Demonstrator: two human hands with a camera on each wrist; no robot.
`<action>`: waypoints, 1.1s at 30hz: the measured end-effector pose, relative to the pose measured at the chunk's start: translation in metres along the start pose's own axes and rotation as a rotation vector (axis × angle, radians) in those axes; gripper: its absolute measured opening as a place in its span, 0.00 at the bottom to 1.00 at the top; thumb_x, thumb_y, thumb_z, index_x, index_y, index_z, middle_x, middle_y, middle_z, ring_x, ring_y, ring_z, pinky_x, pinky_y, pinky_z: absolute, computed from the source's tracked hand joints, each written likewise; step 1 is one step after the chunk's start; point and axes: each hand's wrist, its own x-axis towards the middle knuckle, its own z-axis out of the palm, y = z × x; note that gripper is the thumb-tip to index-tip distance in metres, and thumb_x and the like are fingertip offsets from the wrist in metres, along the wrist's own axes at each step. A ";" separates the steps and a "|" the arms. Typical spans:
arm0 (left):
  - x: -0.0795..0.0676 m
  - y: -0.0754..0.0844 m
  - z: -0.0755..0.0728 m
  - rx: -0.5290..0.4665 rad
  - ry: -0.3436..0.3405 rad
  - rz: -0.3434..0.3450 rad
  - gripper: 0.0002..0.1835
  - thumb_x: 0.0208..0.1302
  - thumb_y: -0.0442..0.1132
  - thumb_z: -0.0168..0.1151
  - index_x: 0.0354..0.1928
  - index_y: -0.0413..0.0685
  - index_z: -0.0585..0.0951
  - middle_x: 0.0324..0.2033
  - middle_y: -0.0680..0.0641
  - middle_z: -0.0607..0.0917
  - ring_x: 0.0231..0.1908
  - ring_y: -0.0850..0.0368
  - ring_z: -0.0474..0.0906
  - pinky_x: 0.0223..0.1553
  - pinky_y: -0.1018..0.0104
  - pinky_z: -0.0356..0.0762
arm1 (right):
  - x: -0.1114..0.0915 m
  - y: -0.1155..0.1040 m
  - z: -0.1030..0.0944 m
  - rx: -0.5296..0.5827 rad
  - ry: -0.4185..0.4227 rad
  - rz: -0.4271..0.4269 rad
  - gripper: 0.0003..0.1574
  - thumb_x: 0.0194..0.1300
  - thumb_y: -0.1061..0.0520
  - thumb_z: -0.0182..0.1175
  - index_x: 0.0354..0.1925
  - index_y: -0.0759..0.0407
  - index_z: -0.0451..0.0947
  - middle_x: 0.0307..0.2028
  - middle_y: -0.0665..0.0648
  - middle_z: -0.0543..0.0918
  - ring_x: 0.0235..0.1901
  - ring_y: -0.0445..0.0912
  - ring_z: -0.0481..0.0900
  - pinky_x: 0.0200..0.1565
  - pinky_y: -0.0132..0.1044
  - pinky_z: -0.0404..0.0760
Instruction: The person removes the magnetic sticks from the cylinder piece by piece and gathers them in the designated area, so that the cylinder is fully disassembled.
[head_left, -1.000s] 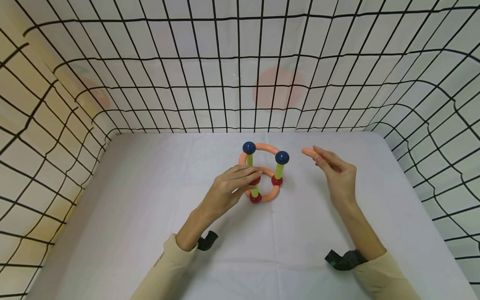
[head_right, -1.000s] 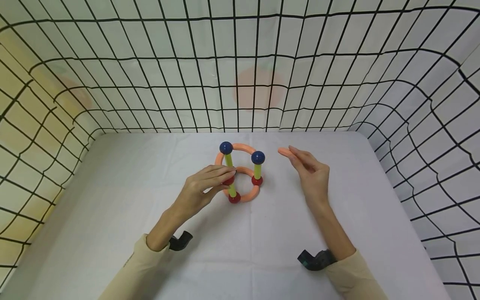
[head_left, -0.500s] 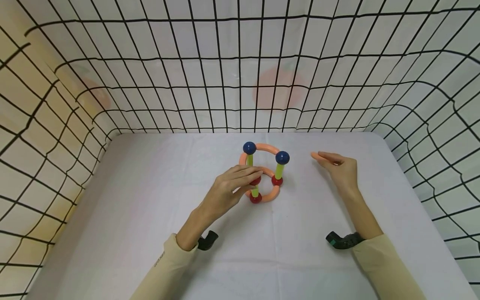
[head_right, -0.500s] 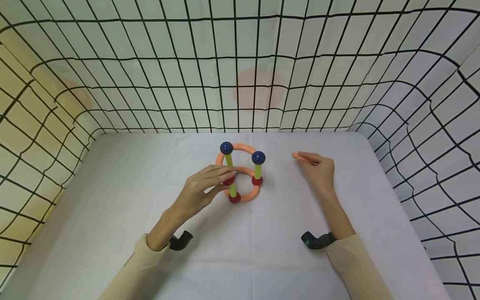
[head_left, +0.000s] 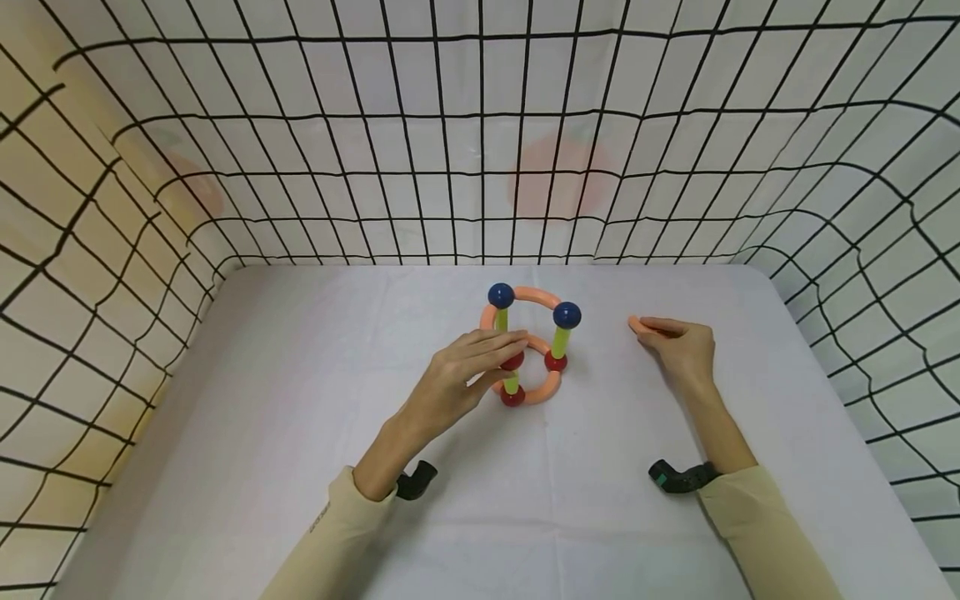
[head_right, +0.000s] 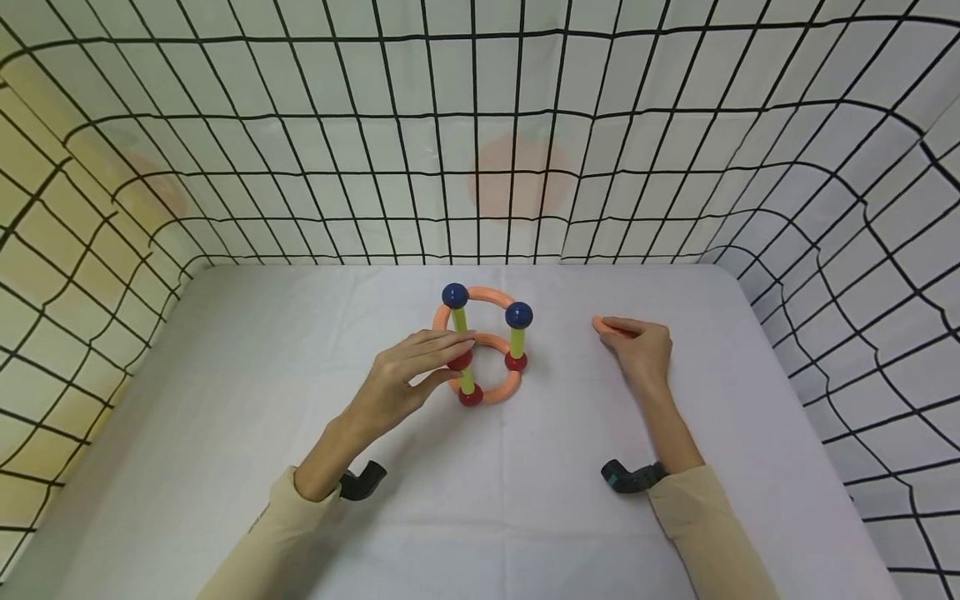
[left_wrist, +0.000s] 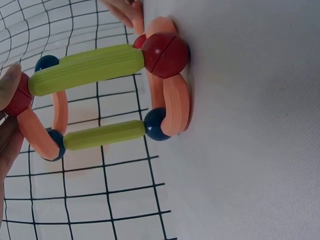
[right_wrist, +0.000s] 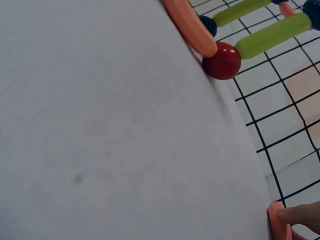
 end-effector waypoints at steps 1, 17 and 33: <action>0.000 0.000 0.000 -0.001 -0.001 -0.002 0.28 0.55 0.25 0.76 0.60 0.36 0.84 0.58 0.40 0.87 0.62 0.47 0.83 0.68 0.55 0.78 | 0.000 0.001 0.000 0.001 -0.003 -0.007 0.27 0.65 0.45 0.73 0.55 0.60 0.87 0.56 0.61 0.88 0.45 0.30 0.80 0.42 0.15 0.76; 0.000 0.000 -0.002 -0.038 -0.011 -0.029 0.30 0.54 0.25 0.77 0.62 0.36 0.83 0.60 0.40 0.86 0.63 0.47 0.82 0.70 0.53 0.76 | -0.005 0.006 -0.006 -0.082 -0.019 -0.089 0.30 0.66 0.40 0.71 0.54 0.62 0.87 0.53 0.68 0.87 0.38 0.30 0.77 0.37 0.20 0.74; 0.001 -0.002 -0.008 -0.063 0.005 -0.004 0.31 0.51 0.27 0.79 0.61 0.35 0.83 0.60 0.39 0.86 0.63 0.47 0.82 0.69 0.54 0.77 | -0.008 -0.005 -0.011 -0.124 0.009 -0.073 0.27 0.70 0.45 0.66 0.60 0.60 0.85 0.55 0.65 0.86 0.40 0.34 0.75 0.37 0.21 0.73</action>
